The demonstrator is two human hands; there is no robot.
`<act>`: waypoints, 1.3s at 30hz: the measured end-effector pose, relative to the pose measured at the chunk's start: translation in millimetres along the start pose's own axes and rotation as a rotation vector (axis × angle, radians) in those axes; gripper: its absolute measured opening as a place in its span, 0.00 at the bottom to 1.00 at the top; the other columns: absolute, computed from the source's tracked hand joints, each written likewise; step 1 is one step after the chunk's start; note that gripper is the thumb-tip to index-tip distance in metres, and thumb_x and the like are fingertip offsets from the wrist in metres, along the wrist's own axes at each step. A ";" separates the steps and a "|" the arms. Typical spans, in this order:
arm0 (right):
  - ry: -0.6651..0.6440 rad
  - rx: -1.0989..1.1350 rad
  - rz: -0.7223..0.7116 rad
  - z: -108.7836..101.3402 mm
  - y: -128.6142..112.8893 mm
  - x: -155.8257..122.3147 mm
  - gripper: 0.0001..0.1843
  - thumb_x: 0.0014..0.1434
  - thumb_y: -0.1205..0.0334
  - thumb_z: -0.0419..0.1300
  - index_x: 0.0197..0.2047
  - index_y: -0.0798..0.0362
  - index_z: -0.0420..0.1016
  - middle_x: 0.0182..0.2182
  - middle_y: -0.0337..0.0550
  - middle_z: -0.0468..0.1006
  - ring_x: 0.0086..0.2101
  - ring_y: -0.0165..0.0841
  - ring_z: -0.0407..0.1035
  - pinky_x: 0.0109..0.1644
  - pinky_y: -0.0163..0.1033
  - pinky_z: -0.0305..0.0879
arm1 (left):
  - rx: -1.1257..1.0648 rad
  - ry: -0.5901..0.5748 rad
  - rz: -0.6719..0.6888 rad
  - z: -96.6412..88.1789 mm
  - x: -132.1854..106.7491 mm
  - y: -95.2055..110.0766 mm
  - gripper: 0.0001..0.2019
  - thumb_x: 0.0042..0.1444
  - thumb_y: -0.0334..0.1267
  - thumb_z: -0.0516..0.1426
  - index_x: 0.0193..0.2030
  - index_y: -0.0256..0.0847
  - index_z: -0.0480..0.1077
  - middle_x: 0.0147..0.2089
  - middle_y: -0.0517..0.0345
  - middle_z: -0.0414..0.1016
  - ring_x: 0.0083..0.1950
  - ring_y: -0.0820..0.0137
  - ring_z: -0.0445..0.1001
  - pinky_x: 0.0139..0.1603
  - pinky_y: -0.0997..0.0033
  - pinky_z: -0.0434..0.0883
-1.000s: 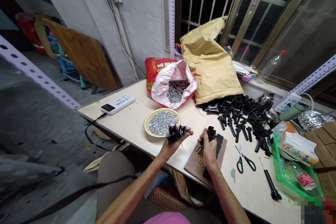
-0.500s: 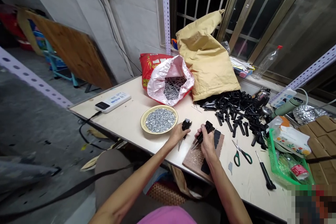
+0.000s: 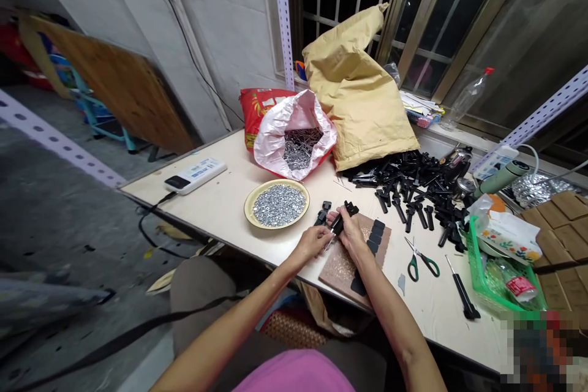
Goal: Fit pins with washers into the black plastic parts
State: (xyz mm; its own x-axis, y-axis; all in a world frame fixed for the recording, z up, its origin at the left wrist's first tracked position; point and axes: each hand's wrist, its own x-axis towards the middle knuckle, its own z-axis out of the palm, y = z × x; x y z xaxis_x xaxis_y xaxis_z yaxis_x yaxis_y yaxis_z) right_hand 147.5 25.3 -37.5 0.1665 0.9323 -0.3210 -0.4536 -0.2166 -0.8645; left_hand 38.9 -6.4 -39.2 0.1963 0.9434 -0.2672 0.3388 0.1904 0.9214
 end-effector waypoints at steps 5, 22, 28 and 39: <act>0.074 -0.349 -0.206 -11.7 -11.9 -8.8 0.20 0.50 0.42 0.61 0.27 0.52 0.68 0.20 0.36 0.71 0.26 0.32 0.69 0.28 0.34 0.64 | 0.114 0.116 -0.049 -9.9 -6.8 -2.2 0.11 0.58 0.42 0.52 0.32 0.37 0.70 0.23 0.60 0.71 0.20 0.72 0.70 0.22 0.75 0.67; -0.255 -0.818 -0.380 -11.5 -28.5 -52.3 0.23 0.57 0.41 0.56 0.27 0.53 0.74 0.22 0.43 0.73 0.26 0.34 0.69 0.31 0.40 0.69 | 0.680 0.303 0.233 -31.9 -31.7 21.5 0.12 0.62 0.37 0.48 0.41 0.43 0.73 0.41 0.55 0.71 0.38 0.70 0.73 0.35 0.74 0.67; -0.413 -1.475 -1.336 -3.7 -26.9 -66.8 0.17 0.65 0.66 0.49 0.54 0.44 0.71 0.44 0.44 0.78 0.47 0.37 0.67 0.59 0.51 0.54 | 0.533 0.207 0.375 -48.9 -36.0 23.4 0.11 0.58 0.32 0.51 0.32 0.40 0.74 0.35 0.55 0.71 0.38 0.69 0.71 0.39 0.71 0.67; -0.258 -1.514 -1.359 -9.9 -25.0 -53.2 0.13 0.65 0.64 0.50 0.35 0.52 0.75 0.29 0.43 0.76 0.30 0.32 0.67 0.34 0.36 0.58 | 0.839 0.517 -0.032 -117.6 0.8 -9.5 0.14 0.59 0.30 0.48 0.35 0.40 0.75 0.45 0.47 0.71 0.51 0.58 0.67 0.40 0.66 0.69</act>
State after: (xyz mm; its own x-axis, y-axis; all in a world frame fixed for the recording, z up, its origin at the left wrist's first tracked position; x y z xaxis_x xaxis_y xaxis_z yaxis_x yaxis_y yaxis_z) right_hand 158.6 -21.7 -2.6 -0.4632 0.6497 0.6028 0.7859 0.6154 -0.0594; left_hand -72.4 24.4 -15.0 -0.1834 0.9817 0.0520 0.9192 0.1525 0.3630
